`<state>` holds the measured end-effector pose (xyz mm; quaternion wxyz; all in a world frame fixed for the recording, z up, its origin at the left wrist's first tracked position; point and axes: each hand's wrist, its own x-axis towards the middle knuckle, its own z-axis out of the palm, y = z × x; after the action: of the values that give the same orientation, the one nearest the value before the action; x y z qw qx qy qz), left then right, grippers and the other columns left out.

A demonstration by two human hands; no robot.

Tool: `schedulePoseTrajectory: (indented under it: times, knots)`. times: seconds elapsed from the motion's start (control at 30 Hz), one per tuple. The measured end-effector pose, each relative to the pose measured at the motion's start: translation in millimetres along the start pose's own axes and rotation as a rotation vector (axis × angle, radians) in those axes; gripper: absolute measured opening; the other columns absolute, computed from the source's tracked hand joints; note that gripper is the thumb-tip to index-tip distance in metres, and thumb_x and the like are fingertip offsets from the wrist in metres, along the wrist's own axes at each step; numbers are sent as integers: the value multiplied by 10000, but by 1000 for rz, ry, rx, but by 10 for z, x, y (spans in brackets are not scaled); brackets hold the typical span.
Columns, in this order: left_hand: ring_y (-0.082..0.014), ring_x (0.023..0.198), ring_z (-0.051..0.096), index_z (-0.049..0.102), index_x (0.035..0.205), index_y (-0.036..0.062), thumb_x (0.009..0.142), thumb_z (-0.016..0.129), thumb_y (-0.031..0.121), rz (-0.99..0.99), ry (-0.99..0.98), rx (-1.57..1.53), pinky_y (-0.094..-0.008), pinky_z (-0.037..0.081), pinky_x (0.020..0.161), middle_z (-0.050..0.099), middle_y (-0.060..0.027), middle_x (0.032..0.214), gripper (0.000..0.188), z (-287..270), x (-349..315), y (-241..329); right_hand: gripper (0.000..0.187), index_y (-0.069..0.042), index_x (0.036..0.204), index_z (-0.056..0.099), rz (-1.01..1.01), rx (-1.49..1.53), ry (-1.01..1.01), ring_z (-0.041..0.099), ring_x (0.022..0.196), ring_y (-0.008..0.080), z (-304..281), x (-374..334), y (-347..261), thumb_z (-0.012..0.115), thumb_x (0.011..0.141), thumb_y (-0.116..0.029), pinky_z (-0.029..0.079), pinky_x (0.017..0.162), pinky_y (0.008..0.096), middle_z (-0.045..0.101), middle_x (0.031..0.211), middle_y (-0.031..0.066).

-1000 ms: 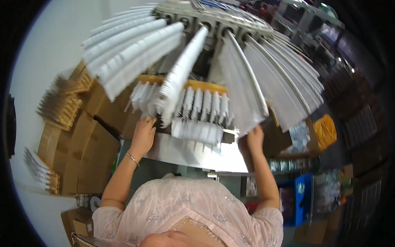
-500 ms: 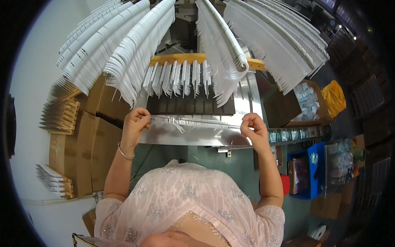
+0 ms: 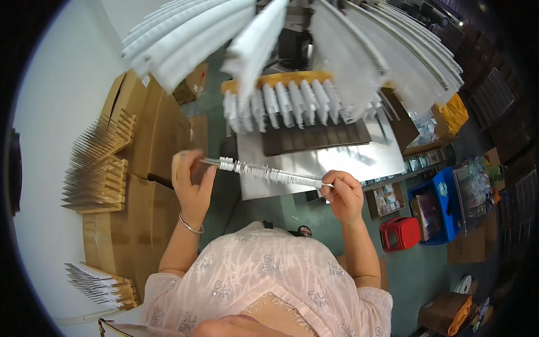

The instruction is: Removing, inspecting, and processing white tubes on a rotary production machine.

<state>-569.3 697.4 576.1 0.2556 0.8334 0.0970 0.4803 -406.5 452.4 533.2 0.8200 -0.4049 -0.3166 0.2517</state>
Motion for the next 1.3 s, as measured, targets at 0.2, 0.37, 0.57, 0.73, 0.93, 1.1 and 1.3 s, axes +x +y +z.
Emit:
schedulePoseTrajectory:
  times: [0.2, 0.37, 0.57, 0.73, 0.93, 1.1, 1.3]
  knots:
    - [-292, 981, 450, 590, 900, 60, 683, 576, 42, 267, 42, 253, -391, 352, 845, 508, -122, 1003, 218, -609, 227, -237, 223, 54, 862, 523, -83, 45, 112, 406, 561, 102, 657, -89, 403, 417, 842, -141, 320, 504, 205, 524, 707, 95]
    - [-211, 943, 496, 612, 782, 91, 631, 668, 150, 400, -373, 187, -515, 179, 955, 564, -14, 890, 172, -771, 298, -214, 222, 55, 867, 520, -76, 2, 39, 416, 574, 102, 1009, -139, 552, 417, 843, -140, 316, 505, 202, 526, 710, 99]
    - [-169, 884, 521, 600, 746, 83, 679, 629, 95, 379, -536, -1, -510, 164, 961, 576, -5, 815, 74, -782, 313, -407, 225, 57, 870, 524, -53, -27, 63, 436, 591, 103, 1127, -225, 646, 418, 845, -139, 315, 497, 200, 535, 721, 103]
    - [-173, 862, 524, 597, 734, 90, 684, 621, 76, 319, -520, -58, -507, 152, 970, 576, -5, 803, 57, -784, 369, -360, 221, 57, 882, 524, -66, -25, 107, 435, 585, 99, 1148, -247, 656, 419, 846, -135, 322, 504, 199, 536, 711, 97]
    - [-172, 822, 531, 586, 707, 93, 660, 637, 80, 341, -475, -73, -512, 152, 973, 568, -3, 755, 70, -662, 338, -429, 221, 53, 883, 527, -54, -24, 145, 431, 581, 93, 1178, -228, 649, 420, 848, -137, 329, 512, 198, 535, 704, 88]
    - [-172, 825, 529, 587, 708, 91, 656, 639, 87, 231, -501, -58, -511, 143, 976, 568, 1, 745, 74, -647, 377, -414, 223, 51, 888, 529, -45, -31, 122, 426, 582, 93, 1154, -182, 643, 418, 849, -139, 329, 518, 198, 532, 701, 84]
    - [-157, 870, 523, 611, 735, 99, 655, 647, 112, 355, -451, -83, -510, 110, 980, 582, 16, 771, 89, -583, 335, -355, 219, 42, 896, 533, -45, -22, 81, 427, 588, 93, 1190, -115, 658, 410, 851, -135, 331, 527, 199, 529, 700, 76]
